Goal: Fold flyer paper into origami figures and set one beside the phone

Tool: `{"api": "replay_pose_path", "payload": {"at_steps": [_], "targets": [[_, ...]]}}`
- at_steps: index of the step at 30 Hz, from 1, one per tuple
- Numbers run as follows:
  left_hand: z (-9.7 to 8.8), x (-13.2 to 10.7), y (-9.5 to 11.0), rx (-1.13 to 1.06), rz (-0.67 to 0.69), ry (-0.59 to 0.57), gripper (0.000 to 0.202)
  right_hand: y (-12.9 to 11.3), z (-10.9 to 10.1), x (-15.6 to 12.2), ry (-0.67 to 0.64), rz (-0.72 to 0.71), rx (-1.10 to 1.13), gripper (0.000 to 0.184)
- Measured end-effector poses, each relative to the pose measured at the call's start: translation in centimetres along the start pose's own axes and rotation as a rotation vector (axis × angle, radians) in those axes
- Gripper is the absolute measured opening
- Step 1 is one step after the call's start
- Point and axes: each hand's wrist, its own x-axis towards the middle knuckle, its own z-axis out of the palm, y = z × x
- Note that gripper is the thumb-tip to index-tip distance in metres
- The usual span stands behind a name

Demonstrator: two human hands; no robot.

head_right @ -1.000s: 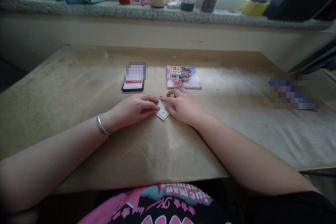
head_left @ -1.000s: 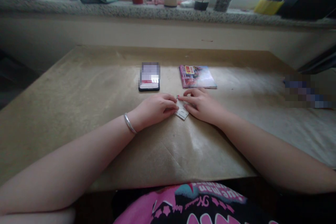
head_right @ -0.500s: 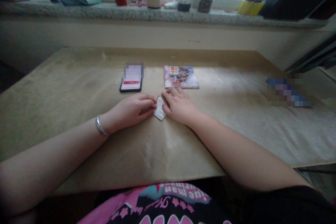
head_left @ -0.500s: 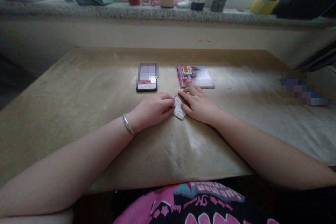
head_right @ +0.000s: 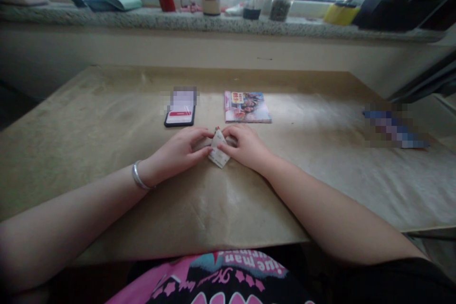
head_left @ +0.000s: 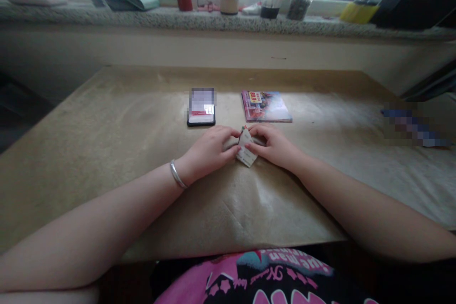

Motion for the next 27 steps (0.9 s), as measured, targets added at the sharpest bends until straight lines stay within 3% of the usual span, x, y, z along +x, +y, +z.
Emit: {"api": "replay_pose_path", "payload": {"at_steps": [5,9,16,22,27], "targets": [[-0.2,0.0,0.1,-0.186,0.051,0.141,0.017,-0.7,0.0,-0.2,0.051,0.091,0.195,0.015],[-0.1,0.0,0.6,-0.446,0.010,0.221,0.014,-1.6,-0.1,-0.5,0.079,0.062,0.249,0.014],[0.3,-0.1,1.3,-0.803,-0.079,0.228,0.041,-2.3,0.0,-0.7,0.083,0.075,0.410,0.015],[0.0,-0.3,1.8,-0.883,-0.087,0.096,0.027,-2.5,0.3,-0.9,0.154,0.107,0.446,0.014],[0.1,-0.2,1.8,-0.951,-0.143,0.092,0.025,-3.0,0.5,-0.9,0.186,0.119,0.439,0.013]]}}
